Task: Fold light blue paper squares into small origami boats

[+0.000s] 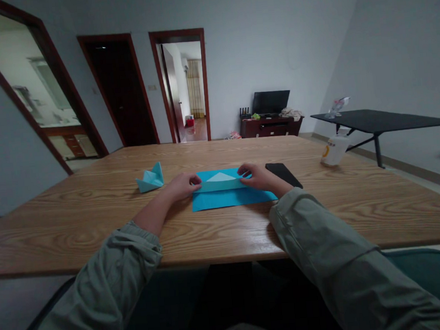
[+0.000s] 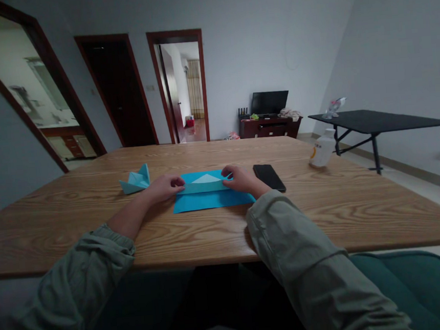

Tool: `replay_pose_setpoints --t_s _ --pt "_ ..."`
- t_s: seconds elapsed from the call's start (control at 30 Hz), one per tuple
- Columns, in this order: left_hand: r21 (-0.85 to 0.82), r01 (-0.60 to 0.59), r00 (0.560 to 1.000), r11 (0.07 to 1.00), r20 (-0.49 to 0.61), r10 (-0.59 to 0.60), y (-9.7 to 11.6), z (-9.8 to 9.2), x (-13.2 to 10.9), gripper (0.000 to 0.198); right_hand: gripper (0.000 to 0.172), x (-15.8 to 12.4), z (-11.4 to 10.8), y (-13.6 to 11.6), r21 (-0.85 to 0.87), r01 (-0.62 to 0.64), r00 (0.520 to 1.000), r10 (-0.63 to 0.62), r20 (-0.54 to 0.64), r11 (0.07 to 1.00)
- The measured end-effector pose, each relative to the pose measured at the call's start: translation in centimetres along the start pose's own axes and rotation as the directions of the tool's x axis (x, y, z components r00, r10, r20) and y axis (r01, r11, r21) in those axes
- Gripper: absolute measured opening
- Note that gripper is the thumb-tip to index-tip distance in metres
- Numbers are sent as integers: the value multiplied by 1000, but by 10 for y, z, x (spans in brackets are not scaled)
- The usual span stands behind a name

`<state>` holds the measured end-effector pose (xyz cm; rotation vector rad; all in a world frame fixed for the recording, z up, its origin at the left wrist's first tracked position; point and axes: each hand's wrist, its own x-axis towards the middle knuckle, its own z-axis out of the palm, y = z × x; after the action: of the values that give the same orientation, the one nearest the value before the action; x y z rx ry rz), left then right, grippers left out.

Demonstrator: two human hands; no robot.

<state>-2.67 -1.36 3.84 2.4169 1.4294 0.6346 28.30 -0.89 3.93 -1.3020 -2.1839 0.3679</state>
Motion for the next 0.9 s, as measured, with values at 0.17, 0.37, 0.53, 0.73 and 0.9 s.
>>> replay_pose_setpoints --t_s 0.17,0.37,0.53,0.73,0.9 --pt "-14 -9 1000 1000 9 9 -3 2 2 31 12 -10 -22 -8 -108 43 979 -64 -194 993" --pt "-26 4 1000 1000 13 -4 -1 1 1 32 10 -18 -20 -15 -168 85 996 -90 -19 982" --pt "-14 3 1000 1000 17 -3 -1 1 1 32 16 -12 -11 -4 -225 32 999 -29 17 974" --pt "-28 -3 1000 1000 15 4 -1 2 0 33 20 -8 -7 6 -255 -45 999 45 -6 966" --pt "-12 6 1000 1000 22 -6 1 1 0 32 22 -9 -7 6 -271 2 998 -19 -62 963"
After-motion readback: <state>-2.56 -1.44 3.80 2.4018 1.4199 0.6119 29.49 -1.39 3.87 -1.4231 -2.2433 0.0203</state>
